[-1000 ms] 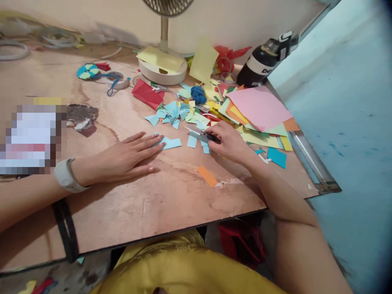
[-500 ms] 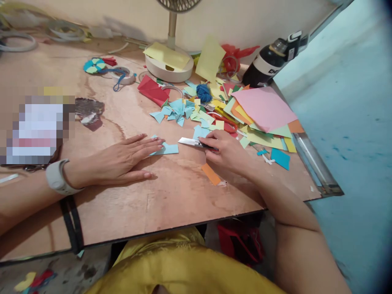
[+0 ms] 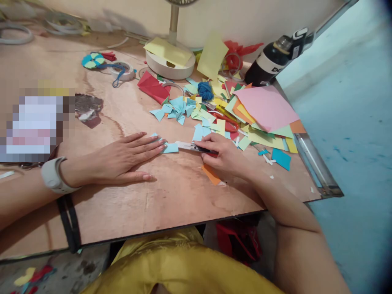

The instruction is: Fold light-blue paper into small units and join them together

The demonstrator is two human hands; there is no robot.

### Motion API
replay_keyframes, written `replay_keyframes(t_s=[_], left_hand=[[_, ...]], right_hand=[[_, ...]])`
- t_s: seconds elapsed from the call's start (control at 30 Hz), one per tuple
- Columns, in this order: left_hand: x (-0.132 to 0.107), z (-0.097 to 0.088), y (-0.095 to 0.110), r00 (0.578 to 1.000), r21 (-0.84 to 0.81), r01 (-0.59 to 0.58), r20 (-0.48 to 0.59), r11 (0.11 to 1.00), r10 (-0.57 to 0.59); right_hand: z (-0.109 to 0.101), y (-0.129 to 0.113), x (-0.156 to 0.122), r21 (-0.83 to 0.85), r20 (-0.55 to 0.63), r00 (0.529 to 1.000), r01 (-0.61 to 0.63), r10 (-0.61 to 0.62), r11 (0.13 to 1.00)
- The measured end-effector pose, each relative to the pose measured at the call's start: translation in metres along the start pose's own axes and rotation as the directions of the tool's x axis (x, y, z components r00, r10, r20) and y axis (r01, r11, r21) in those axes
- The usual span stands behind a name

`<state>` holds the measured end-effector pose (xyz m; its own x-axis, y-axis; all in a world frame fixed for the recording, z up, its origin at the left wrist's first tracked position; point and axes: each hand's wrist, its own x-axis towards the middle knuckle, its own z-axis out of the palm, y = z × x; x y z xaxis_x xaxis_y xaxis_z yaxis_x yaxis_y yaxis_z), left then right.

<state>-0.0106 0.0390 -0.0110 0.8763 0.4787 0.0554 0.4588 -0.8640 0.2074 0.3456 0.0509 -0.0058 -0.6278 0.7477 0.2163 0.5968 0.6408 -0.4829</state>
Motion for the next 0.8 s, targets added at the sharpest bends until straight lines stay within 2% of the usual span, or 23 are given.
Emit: replay_keyframes(t_s=[0.37, 0.8], left_hand=[[-0.0007, 0.0011, -0.001, 1.0, -0.027, 0.008, 0.014, 1.0, -0.008], [0.0004, 0.0005, -0.0007, 1.0, -0.055, 0.016, 0.025, 0.998, -0.015]], right_hand=[[0.0005, -0.0048, 0.0017, 0.008, 0.08, 0.989, 0.122, -0.123, 0.992], [-0.0006, -0.0033, 0.0007, -0.001, 0.142, 0.978, 0.156, -0.154, 0.988]])
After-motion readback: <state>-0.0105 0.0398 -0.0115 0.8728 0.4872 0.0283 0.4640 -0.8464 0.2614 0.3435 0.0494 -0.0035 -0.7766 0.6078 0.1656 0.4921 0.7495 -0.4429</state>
